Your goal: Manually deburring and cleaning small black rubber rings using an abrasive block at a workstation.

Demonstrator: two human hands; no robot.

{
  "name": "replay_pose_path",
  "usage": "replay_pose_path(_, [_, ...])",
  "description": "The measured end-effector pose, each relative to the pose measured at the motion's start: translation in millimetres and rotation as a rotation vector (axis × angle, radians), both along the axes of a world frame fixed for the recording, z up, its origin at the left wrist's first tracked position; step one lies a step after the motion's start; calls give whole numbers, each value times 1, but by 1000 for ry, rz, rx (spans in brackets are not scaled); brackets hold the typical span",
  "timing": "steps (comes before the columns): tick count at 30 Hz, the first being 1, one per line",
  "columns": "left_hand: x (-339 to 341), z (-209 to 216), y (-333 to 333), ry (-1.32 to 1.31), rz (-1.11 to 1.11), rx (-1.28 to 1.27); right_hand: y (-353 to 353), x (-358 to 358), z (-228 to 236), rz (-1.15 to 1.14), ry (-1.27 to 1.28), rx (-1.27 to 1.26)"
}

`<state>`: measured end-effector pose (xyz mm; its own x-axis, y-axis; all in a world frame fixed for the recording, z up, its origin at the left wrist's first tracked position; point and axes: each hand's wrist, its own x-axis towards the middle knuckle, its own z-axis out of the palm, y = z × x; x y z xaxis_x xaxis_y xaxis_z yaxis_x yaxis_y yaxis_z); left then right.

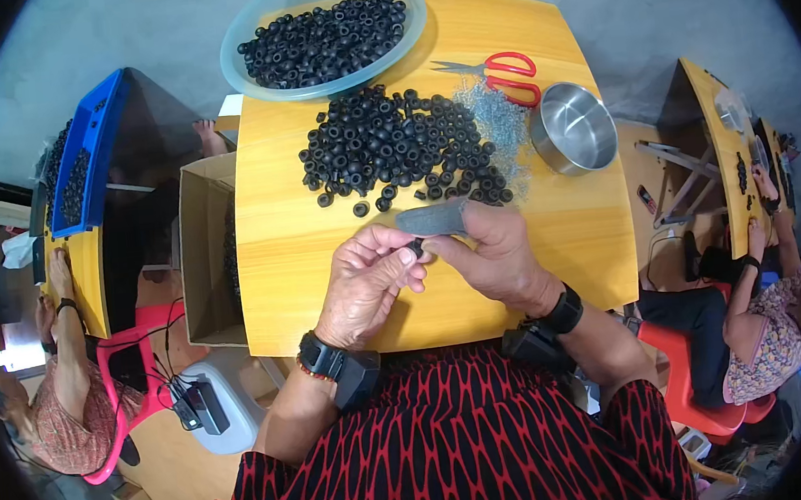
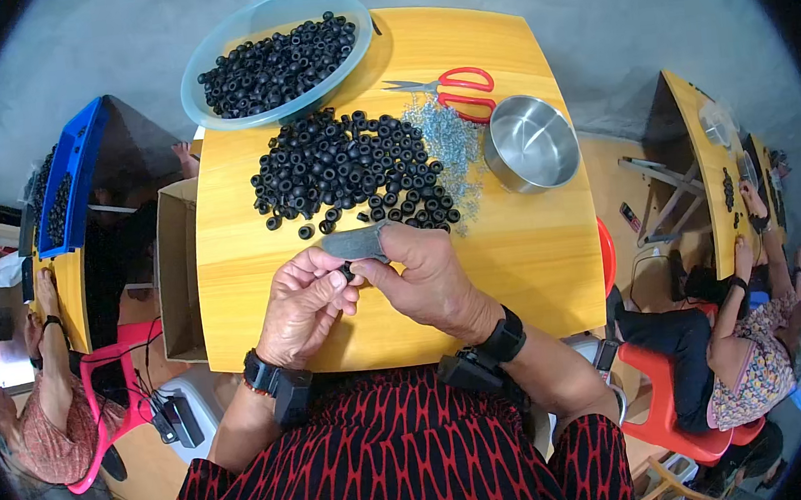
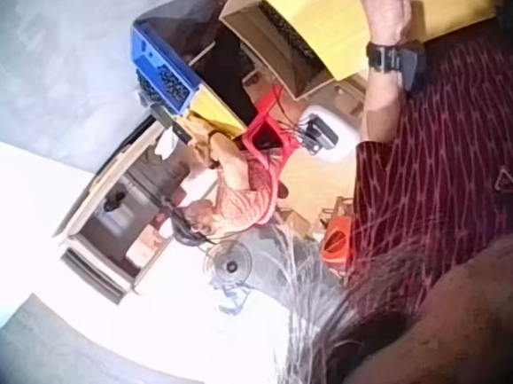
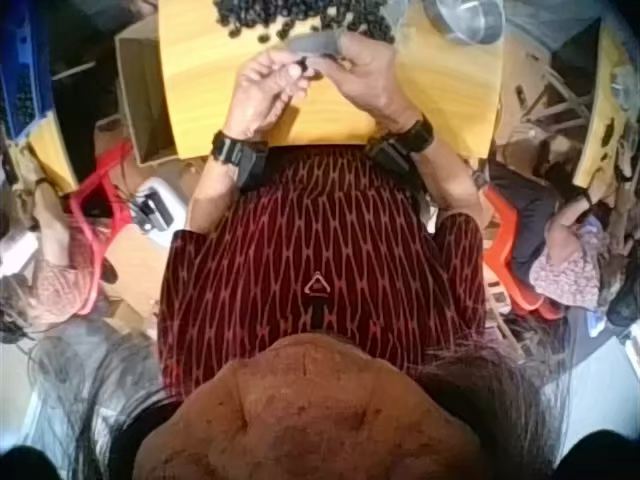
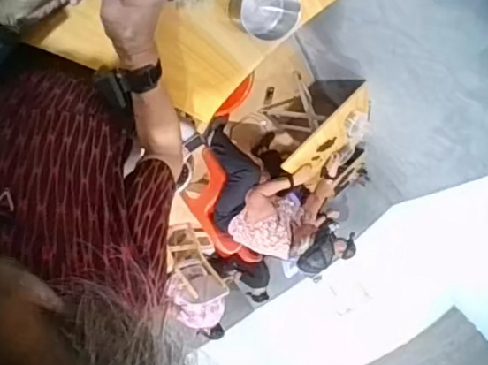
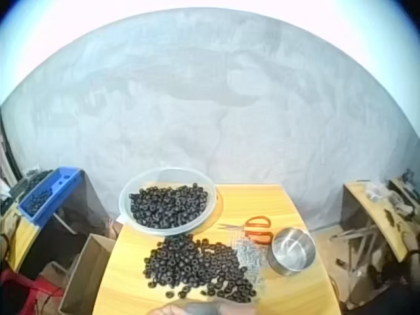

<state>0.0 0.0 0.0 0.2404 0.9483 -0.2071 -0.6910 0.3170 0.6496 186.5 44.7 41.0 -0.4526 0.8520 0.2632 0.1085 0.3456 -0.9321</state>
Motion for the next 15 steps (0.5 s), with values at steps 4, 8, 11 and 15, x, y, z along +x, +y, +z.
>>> replay_pose_path(4, [3, -2, -2, 18, 13, 0, 1, 4, -9, -30, -36, 45])
replay_pose_path(8, [7, 0, 0, 18, 16, -72, 7, 7, -12, -38, -107, 238])
replay_pose_path(11, [6, -2, 0, 43, 7, -94, 6, 9, -4, -14, -208, 264])
replay_pose_path(15, [8, -7, -6, 70, 3, -99, 2, 9, -9, 37, -237, 464])
